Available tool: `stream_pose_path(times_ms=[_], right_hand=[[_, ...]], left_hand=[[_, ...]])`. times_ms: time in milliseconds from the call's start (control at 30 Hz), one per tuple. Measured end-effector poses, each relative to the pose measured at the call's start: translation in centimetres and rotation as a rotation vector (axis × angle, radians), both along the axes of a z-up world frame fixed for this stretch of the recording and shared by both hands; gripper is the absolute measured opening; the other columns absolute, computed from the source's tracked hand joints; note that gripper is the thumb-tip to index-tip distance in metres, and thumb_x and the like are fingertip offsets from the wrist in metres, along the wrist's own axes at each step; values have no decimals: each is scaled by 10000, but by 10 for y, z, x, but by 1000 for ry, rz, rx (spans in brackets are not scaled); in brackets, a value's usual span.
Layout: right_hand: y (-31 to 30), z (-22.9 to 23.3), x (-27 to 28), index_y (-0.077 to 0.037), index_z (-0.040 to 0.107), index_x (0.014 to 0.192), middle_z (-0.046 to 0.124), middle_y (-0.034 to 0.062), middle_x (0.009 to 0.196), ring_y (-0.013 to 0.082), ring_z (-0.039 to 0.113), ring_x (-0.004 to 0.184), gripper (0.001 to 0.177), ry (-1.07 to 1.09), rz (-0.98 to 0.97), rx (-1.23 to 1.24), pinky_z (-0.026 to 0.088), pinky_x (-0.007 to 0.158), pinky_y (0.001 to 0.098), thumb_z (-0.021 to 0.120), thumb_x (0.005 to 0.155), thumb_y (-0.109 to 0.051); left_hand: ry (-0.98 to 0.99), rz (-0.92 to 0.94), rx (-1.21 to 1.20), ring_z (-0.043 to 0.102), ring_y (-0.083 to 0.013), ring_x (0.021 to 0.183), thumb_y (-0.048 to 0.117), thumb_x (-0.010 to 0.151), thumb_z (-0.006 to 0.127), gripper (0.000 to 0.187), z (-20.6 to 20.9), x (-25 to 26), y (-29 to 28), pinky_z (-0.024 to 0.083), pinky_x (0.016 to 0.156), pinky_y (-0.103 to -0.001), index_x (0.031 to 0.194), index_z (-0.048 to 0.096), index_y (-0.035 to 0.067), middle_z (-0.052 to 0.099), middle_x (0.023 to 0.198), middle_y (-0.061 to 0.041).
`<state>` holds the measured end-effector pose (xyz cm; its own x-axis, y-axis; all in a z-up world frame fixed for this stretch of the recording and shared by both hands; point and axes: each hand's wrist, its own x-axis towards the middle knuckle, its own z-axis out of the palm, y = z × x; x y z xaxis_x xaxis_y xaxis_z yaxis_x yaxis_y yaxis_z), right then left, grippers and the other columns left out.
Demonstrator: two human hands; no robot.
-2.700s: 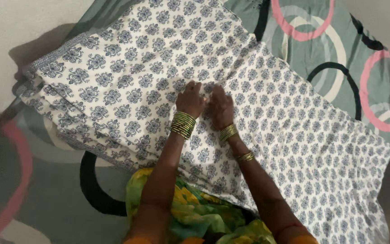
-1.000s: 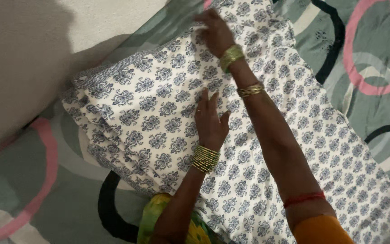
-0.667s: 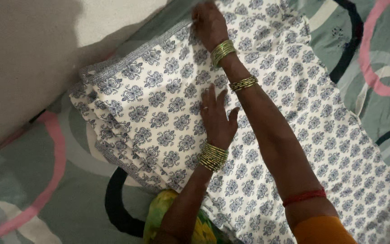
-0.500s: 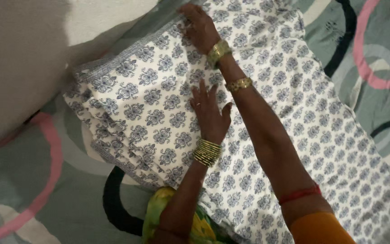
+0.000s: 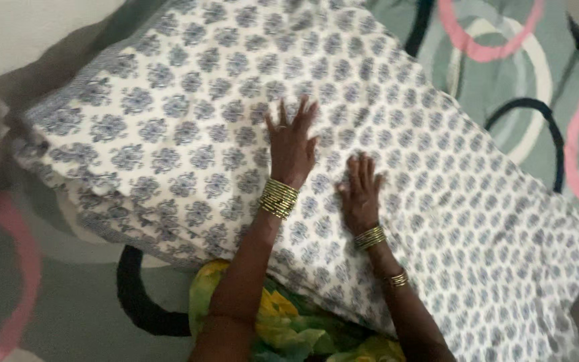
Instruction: The person sits cross-legged on the floor and smooths a large white fabric with a blue floral pattern using both hands. The person repeatedly spreads, flattens, and adjusts the fabric on the floor.
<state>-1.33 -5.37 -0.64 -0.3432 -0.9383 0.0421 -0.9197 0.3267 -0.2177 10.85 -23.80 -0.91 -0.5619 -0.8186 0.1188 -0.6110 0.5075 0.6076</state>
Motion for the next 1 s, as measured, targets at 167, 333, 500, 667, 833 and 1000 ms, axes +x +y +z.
stream_pose_path(times_ms=[167, 333, 500, 667, 833, 1000], right_hand=[[34, -23, -9, -130, 142, 1625, 79, 108, 1698, 286, 41, 1565, 706, 40, -88, 33, -12, 1229, 593, 268, 1054, -526], [107, -48, -70, -201, 211, 1611, 173, 48, 1700, 243, 87, 1578, 645, -124, -309, -39, -5, 1261, 553, 317, 1052, -505], [288, -16, -134, -169, 190, 1625, 166, 64, 1713, 238, 131, 1569, 631, 80, -722, 203, -12, 1261, 614, 248, 1075, -473], [388, -5, -157, -186, 118, 1608, 51, 70, 1696, 272, 24, 1549, 608, -6, -1018, 343, -22, 1207, 629, 187, 1065, -451], [351, -32, -125, -134, 70, 1632, 37, 131, 1713, 283, 37, 1576, 646, 94, -633, -229, 106, 1271, 571, 311, 1061, -316], [313, -34, -42, -208, 142, 1617, 20, 43, 1689, 249, -29, 1544, 700, 171, -321, 38, -148, 1205, 537, 169, 1029, -587]], left_hand=[[-33, -288, -79, 105, -306, 1539, 607, 970, 349, 705, -21, -30, 40, -16, 1198, -631, 1578, 318, 251, 187, 1671, -44], [-244, -181, -51, -31, -245, 1555, 763, 899, 12, 851, -40, -30, 27, -108, 1213, -566, 1578, 279, 324, 25, 1696, -3], [-261, -180, -164, -99, -227, 1535, 776, 920, -17, 872, -49, -30, 28, -134, 1200, -558, 1617, 236, 319, -72, 1683, 19], [-319, -200, -88, -77, -254, 1545, 754, 939, 26, 837, -34, -26, 34, -122, 1206, -568, 1613, 223, 299, -38, 1693, -9], [-429, -229, -226, 24, -400, 1508, 727, 1033, 259, 886, -4, -33, 97, -28, 1190, -611, 1635, 279, 77, 113, 1682, -159], [-297, -804, -169, 75, -343, 1520, 655, 989, 325, 732, 10, -23, 196, 9, 1183, -656, 1560, 303, 199, 156, 1661, -110]])
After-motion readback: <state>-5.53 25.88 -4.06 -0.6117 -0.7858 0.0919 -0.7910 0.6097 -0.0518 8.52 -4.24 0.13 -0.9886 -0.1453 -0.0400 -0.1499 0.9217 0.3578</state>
